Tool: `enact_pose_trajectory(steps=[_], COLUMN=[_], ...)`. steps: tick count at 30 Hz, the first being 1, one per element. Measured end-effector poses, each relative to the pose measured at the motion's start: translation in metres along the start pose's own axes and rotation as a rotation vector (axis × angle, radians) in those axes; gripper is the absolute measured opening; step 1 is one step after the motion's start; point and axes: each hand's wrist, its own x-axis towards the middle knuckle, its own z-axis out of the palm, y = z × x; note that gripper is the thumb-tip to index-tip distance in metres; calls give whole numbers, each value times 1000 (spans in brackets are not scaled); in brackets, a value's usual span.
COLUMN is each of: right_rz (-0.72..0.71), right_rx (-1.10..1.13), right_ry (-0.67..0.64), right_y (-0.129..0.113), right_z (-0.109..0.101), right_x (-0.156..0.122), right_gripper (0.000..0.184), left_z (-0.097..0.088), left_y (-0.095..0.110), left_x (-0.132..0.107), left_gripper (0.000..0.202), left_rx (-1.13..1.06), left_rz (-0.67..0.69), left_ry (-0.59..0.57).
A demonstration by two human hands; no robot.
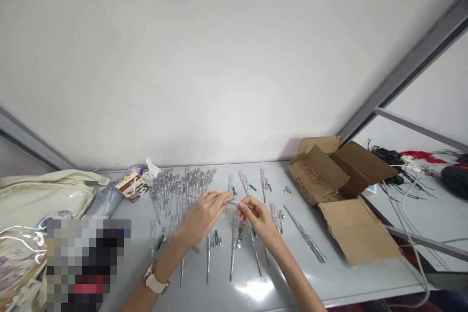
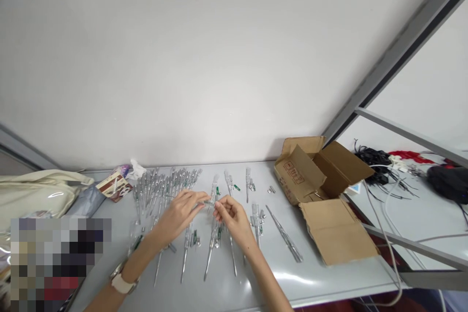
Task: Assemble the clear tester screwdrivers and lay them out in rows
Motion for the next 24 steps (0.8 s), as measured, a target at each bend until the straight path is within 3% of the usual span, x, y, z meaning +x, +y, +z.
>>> enact_pose_trajectory(steps=[4,8,14,18,21,24], right_rz=[-34,-58,-54,-6,-7,-11], right_rx=[-71,-209,-507,-636,-710,-771], right_ry=[-6,64,533,620,649,677], right_y=[-3,-1,25,38,41,38], right_z=[-7,-40,-129,-159,-162,-157], right_x=[-2,-5,-13,-21,-25,-27], right_gripper=[39,37,39,40,40,41], left_z=[2,3,2,24,58,99], left_y=[-7,-16,-12,4,18,29], left_x=[-6,-11,-1,54,116,172], left_gripper=[23,20,25,19,25,24], left_rx=[-15,-29,-171,-478,-831,-848], left_rz=[-36,-108,-267,-379,-557,-579], left_ry=[19,86,109,196,135,87])
